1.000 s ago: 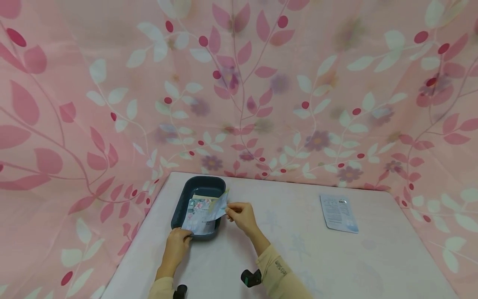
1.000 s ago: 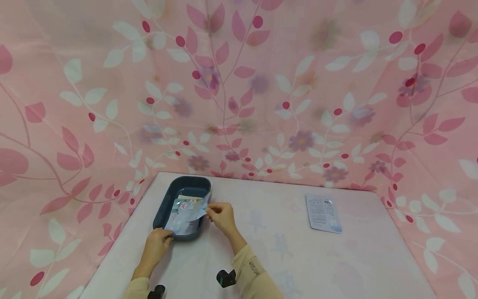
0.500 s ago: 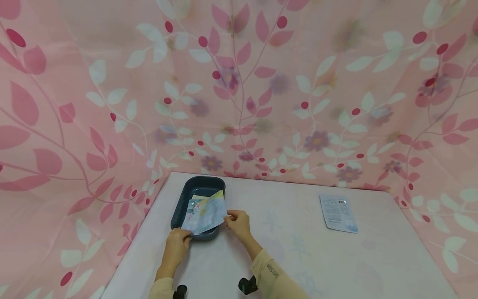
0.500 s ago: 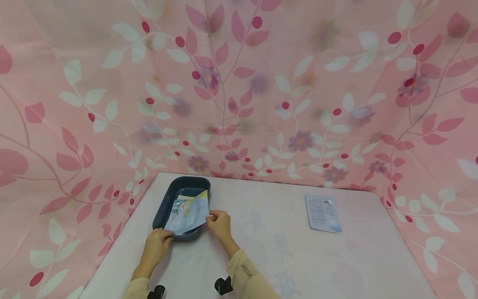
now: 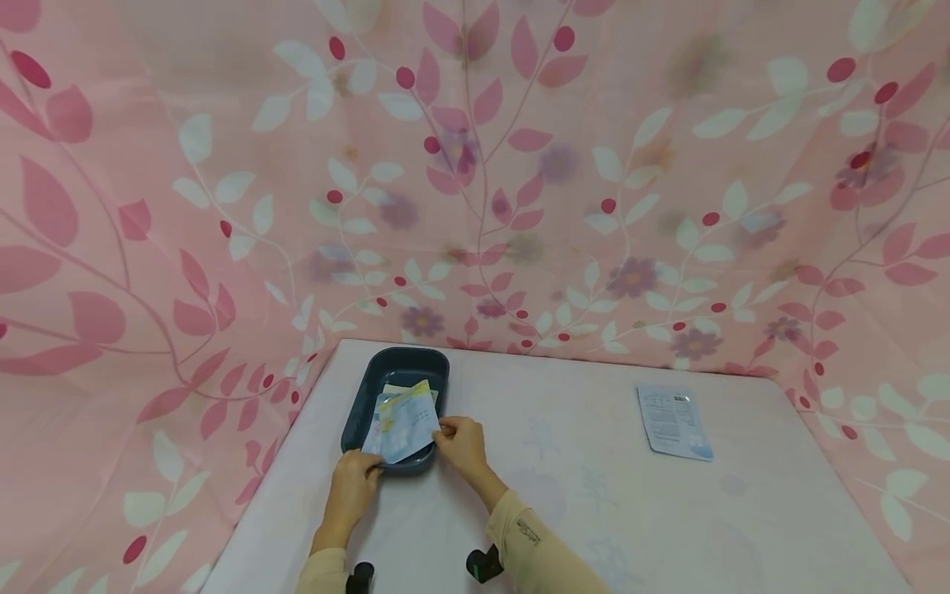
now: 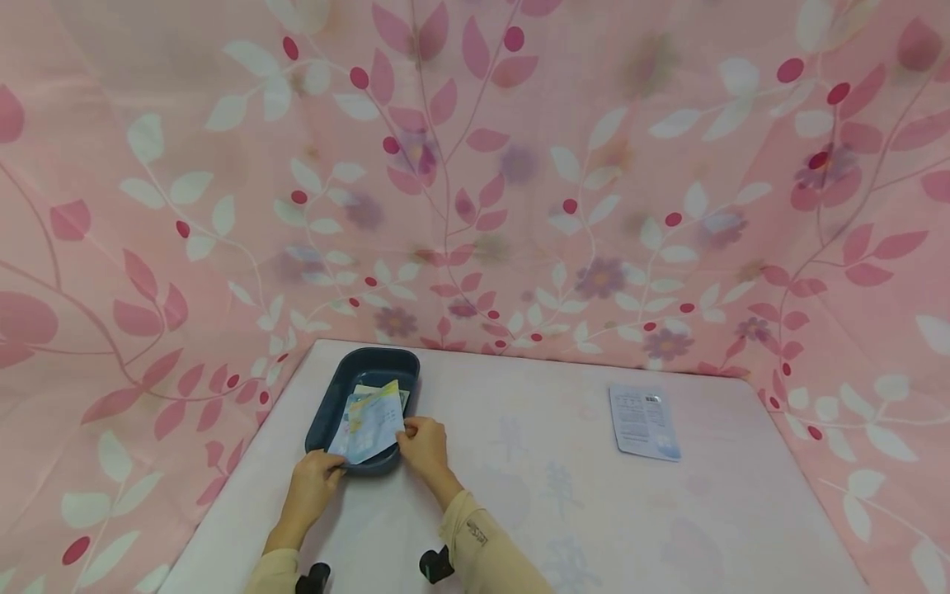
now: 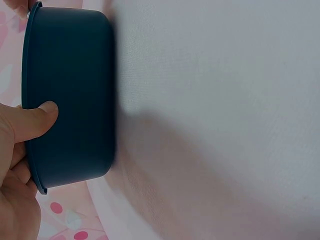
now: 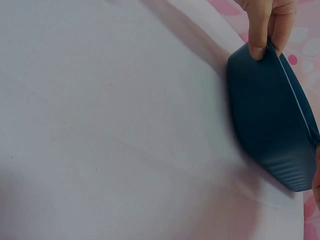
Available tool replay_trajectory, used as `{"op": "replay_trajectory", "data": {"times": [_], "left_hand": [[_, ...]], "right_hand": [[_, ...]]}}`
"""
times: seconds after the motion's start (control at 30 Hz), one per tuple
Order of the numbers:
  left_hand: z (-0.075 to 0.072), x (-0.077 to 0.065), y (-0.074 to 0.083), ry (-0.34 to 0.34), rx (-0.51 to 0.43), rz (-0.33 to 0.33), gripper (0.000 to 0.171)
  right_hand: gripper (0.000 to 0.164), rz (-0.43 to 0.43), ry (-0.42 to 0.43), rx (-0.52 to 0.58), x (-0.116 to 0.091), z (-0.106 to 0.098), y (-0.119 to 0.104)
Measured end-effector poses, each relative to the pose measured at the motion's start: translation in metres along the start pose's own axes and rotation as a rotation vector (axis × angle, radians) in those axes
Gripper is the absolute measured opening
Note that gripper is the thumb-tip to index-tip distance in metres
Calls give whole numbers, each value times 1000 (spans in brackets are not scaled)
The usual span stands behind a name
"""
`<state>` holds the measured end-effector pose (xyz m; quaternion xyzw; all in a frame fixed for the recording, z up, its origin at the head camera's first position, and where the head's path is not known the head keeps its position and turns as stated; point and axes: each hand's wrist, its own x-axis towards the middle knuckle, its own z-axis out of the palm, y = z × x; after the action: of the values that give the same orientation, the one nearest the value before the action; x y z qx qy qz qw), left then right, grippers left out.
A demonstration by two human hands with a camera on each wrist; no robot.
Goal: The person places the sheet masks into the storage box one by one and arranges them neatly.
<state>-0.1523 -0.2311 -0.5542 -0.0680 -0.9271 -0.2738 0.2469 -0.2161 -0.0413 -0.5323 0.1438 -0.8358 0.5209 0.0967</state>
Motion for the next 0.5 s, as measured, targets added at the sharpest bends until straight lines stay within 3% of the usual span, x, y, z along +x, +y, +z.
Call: {"op": "replay_trajectory", "data": {"times": [0.23, 0.5], "left_hand": [[1, 1, 0, 42, 8, 36, 20], [2, 1, -1, 29, -2, 38, 20]], "right_hand": [[16, 34, -58, -24, 0, -2, -5], [10, 27, -120, -41, -1, -1, -8]]}}
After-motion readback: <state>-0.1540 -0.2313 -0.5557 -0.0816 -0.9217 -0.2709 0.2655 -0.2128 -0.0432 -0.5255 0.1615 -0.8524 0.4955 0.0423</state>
